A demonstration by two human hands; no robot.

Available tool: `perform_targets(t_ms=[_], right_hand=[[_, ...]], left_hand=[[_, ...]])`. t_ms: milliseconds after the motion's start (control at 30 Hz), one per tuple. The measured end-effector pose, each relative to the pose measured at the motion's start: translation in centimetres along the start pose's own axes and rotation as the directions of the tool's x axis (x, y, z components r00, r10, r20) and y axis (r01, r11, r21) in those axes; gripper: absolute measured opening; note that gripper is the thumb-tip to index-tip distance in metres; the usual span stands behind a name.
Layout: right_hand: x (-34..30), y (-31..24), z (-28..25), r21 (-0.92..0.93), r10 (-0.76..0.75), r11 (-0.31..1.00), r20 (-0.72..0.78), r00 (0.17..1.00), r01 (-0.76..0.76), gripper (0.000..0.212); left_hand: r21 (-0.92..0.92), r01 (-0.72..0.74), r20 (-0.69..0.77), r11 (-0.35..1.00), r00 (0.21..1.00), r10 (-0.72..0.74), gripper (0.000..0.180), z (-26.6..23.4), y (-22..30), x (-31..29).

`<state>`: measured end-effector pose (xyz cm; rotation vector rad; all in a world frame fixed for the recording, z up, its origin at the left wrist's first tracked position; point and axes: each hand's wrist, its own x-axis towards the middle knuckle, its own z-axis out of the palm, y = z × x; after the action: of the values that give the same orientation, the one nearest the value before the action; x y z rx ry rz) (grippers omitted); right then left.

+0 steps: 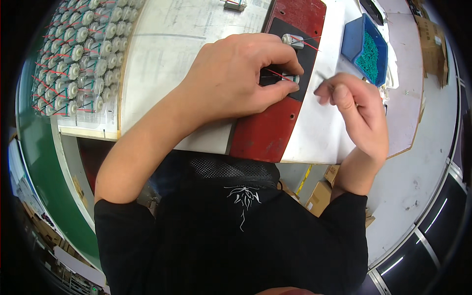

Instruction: Manually connecting wires and assembling small DC motors at a factory workstation.

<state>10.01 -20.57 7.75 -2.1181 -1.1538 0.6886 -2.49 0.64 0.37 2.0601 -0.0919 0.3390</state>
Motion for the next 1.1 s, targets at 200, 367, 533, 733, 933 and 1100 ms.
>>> perform_targets(t_ms=[200,367,533,733,933,1100], right_hand=[[0.8,-0.1,0.8,-0.503,-0.076,0.855,0.118,0.990,0.126,0.034],[1.5,1.0,2.1,-0.624,-0.092,0.775,0.045,0.995,0.100,0.034],[1.5,1.8,2.7,-0.664,-0.109,0.740,0.037,0.993,0.106,0.033],[1.6,2.0,2.7,-0.689,-0.093,0.714,0.080,0.992,0.123,0.032],[1.6,1.4,2.6,-0.659,-0.022,0.748,0.095,0.995,0.080,0.040],[1.6,0.0,1.9,-0.498,0.118,0.867,0.232,0.966,0.014,0.046]], left_hand=[[-0.016,-0.007,0.018,1.000,1.000,0.008,0.019,-0.1,-0.3,0.1],[-0.005,-0.022,0.014,1.000,1.000,0.022,0.018,0.0,-0.3,0.1],[-0.019,-0.022,0.024,1.000,0.999,0.023,0.017,0.1,-0.3,0.2],[0.011,-0.011,0.007,1.000,1.000,0.011,0.016,-0.1,-0.2,0.0],[0.094,-0.009,-0.041,0.996,0.999,0.013,0.016,0.0,0.1,-0.1],[0.039,-0.026,-0.007,0.999,1.000,0.026,0.017,0.3,-0.8,-0.2]])
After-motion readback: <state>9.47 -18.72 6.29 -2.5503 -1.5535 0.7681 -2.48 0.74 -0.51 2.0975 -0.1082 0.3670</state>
